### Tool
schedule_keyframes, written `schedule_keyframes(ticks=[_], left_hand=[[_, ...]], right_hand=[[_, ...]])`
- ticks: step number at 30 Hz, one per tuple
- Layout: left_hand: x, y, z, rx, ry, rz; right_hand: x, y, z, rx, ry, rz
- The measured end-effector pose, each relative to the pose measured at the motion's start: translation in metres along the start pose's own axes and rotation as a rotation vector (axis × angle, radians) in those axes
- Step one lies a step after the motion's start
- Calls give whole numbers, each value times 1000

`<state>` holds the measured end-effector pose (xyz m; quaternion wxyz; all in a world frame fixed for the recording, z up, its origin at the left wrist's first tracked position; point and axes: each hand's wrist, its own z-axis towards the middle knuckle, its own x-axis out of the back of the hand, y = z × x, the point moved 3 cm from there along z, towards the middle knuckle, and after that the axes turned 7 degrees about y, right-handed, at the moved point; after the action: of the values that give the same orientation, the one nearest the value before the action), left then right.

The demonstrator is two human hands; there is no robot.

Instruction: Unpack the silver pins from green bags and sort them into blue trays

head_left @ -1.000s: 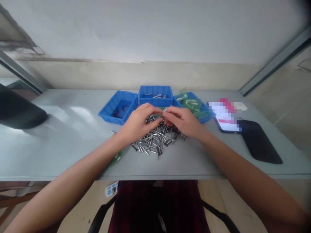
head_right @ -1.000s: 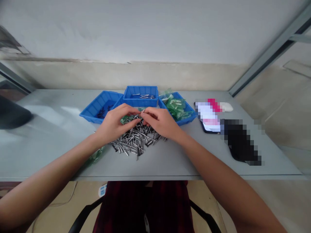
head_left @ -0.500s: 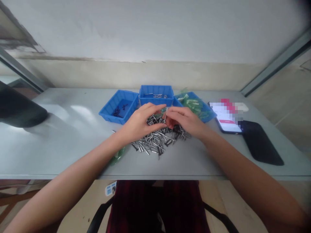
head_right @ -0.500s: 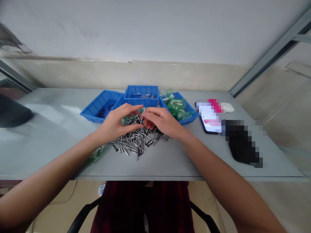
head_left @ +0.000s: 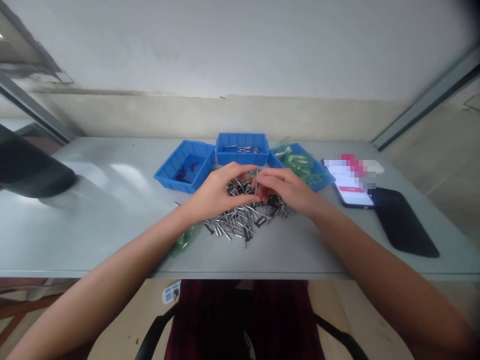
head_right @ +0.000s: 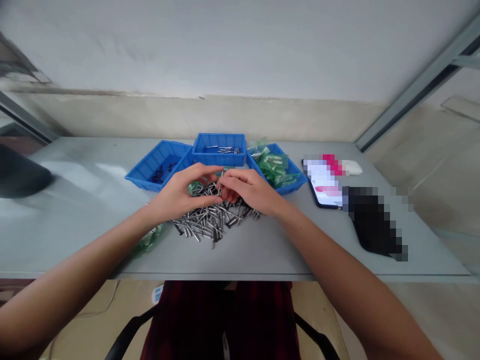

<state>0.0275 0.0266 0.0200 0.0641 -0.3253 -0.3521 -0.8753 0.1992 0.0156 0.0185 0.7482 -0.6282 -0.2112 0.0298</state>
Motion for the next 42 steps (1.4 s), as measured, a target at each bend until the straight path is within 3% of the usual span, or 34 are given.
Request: schedule_keyframes(ticks=[8, 17, 24, 31, 37, 42], left_hand=[[0, 2, 1, 14, 18, 12], [-2, 3, 0, -53, -1, 125], [-2, 5, 0, -79, -39, 130], [-2, 2, 0, -145, 60, 127], [0, 3, 1, -82, 126, 133], [2, 1, 0, -3, 142, 125]], right_hand=[[0, 1, 0, 31, 11, -58], [7, 1, 2, 94, 244, -71], [7, 1, 2, 94, 245, -88], [8, 3, 2, 71, 231, -56], [11, 3, 3, 53, 253, -5], [7, 2, 3, 51, 190, -41]])
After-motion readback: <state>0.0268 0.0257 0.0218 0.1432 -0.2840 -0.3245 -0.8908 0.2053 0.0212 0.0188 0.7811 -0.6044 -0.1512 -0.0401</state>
